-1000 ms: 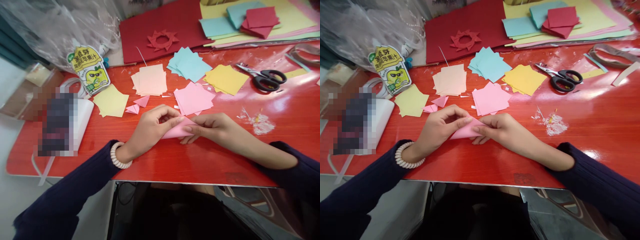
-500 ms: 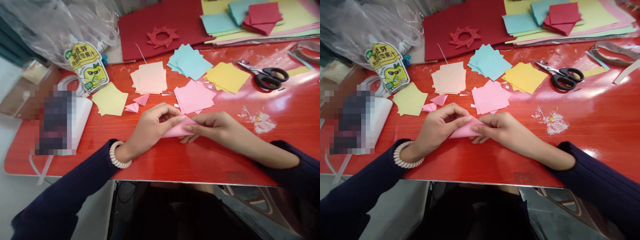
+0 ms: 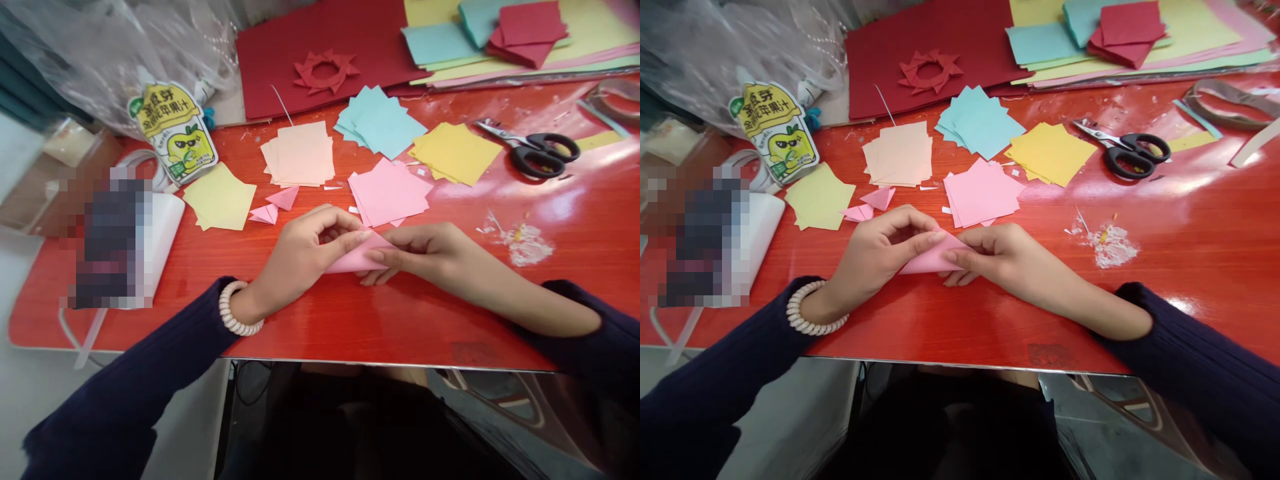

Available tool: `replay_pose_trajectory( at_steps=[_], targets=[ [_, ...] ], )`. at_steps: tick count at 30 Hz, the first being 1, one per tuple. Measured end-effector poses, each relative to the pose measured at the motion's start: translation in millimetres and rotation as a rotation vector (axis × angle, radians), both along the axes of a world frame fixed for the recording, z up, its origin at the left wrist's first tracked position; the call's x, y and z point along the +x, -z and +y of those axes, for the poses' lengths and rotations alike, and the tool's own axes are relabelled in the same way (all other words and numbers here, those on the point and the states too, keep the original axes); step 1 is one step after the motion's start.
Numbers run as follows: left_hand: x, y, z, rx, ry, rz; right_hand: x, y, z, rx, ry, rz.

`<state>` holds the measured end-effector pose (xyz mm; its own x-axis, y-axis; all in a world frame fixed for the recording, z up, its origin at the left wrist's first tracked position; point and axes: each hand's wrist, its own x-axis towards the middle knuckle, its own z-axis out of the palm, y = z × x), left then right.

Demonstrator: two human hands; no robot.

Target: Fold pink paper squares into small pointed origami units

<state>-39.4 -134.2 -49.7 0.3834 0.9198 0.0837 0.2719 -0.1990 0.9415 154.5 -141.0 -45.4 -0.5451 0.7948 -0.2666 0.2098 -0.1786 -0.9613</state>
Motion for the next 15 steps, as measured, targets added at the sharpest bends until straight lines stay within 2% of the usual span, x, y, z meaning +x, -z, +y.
replay_pose_trajectory(
  at_steps=[9,15],
  targets=[
    [-0.1,0.4,-0.7,-0.033,0.004,-0.021,-0.8,-0.9,-1.2,0.025,-0.001,-0.005],
    [-0.6,-3.4,-0.9,-0.175,0.094,0.048,0.3,-1.7,-2.2,0.031,0.050,-0.005]
  ],
)
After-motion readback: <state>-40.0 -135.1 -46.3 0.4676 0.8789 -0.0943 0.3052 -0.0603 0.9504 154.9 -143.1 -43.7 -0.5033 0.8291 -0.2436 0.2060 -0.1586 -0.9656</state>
